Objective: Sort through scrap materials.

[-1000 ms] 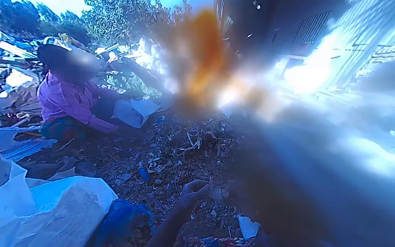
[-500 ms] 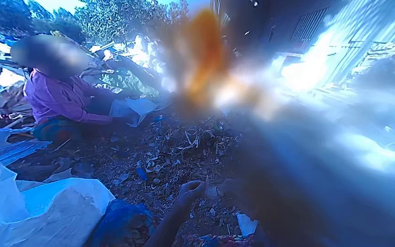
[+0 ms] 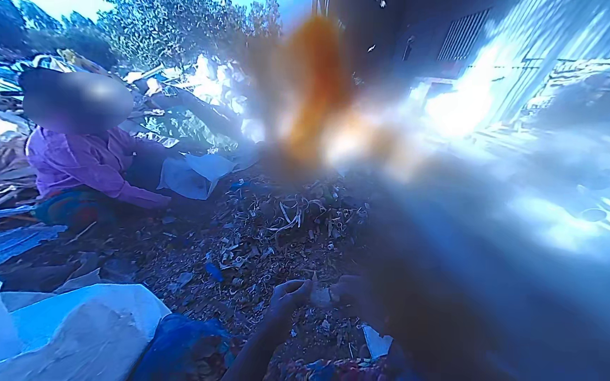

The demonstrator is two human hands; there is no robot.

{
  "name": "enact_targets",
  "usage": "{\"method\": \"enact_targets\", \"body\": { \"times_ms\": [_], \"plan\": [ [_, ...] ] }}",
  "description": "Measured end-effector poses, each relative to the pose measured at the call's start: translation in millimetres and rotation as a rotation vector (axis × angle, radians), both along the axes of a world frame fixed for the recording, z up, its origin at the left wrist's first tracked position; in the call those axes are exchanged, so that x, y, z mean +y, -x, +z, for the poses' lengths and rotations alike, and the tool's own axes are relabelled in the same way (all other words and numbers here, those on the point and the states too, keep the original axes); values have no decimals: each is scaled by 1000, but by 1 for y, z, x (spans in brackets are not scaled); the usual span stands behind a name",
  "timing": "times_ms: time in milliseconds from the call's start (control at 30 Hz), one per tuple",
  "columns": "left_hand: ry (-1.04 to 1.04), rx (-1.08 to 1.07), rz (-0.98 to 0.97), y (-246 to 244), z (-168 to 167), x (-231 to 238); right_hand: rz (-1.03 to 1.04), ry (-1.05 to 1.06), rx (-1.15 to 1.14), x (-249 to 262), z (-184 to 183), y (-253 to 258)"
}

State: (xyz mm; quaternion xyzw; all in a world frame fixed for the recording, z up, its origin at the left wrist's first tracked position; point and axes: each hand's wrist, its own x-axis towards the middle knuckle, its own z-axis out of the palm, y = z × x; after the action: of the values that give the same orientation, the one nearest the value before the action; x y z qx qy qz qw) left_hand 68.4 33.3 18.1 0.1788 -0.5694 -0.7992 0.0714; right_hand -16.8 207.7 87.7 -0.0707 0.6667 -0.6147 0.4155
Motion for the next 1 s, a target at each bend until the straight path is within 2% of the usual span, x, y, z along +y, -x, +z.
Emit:
{"method": "enact_targets", "body": {
  "times_ms": [367,1000],
  "plan": [
    [-6,-15,23,1,0,-1,61,-60,70,0,0,-1],
    [6,-33,50,1,2,-1,112,-84,55,-1,1,-2]
  ]
}}
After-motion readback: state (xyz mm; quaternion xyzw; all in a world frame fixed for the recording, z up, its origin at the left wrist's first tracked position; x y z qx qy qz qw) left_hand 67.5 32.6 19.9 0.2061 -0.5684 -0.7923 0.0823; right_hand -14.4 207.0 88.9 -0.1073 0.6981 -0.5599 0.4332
